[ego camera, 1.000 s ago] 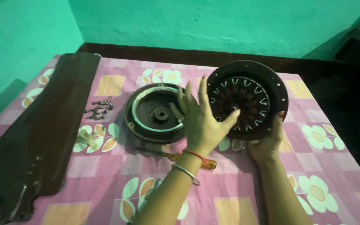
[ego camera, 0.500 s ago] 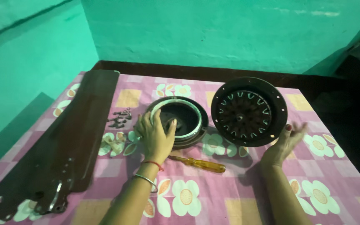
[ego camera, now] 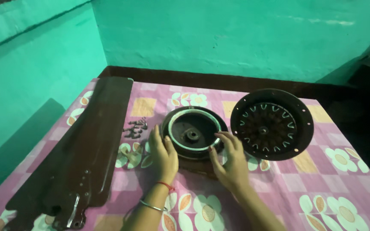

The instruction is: The person assembles a ceiling fan motor by placing the stator into the housing, inserting the rotor, and securing the cover with screws using a screwdriver. The person then attaches the fan blades to the motor housing.

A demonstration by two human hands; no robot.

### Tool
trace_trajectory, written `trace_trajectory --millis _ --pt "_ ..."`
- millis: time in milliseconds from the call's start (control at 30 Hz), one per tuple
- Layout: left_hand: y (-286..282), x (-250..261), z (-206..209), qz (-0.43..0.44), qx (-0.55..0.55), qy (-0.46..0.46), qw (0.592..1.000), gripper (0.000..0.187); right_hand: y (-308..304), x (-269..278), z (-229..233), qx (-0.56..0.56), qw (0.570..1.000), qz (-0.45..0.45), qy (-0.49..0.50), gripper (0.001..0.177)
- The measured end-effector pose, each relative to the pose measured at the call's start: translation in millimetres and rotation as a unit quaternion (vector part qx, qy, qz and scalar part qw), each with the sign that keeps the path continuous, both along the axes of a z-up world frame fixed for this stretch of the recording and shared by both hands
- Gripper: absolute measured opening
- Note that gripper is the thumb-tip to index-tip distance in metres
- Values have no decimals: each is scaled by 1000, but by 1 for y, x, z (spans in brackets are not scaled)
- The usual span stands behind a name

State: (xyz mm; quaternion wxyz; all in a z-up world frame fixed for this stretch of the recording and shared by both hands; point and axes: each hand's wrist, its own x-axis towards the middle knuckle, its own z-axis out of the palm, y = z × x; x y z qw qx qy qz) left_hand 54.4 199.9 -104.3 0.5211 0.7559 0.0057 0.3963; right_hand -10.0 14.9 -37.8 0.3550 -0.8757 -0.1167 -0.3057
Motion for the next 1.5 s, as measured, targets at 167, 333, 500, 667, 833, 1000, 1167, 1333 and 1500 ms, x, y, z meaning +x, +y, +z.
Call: trace_trajectory --millis 167,333,500,667,833,1000,1167,1333,1500 --pt "3 2 5 -16 -89 90 992 43 2 10 -24 -60 995 -63 -57 69" --pt "14 6 18 -50 -67 80 993 34 -14 19 -35 118 982 -40 144 62" --pt "15 11 22 -13 -26 129 991 37 -30 32 -22 398 847 52 348 38" --pt "11 2 30 -38 -80 74 993 38 -41 40 -26 458 806 60 370 33" --pt "3 -15 35 -28 -158 286 945 38 -48 44 -37 489 799 55 346 33" --pt "9 -14 28 -39 -113 159 980 36 -39 39 -27 430 838 71 328 31" --pt "17 -5 26 -68 -65 110 990 33 -30 24 -7 360 821 -22 443 28" --pt "14 -8 27 -76 -73 100 989 36 -41 30 -15 406 788 -8 463 29" --pt "-1 -21 30 -25 -97 111 989 34 -52 38 -30 427 809 23 403 34"
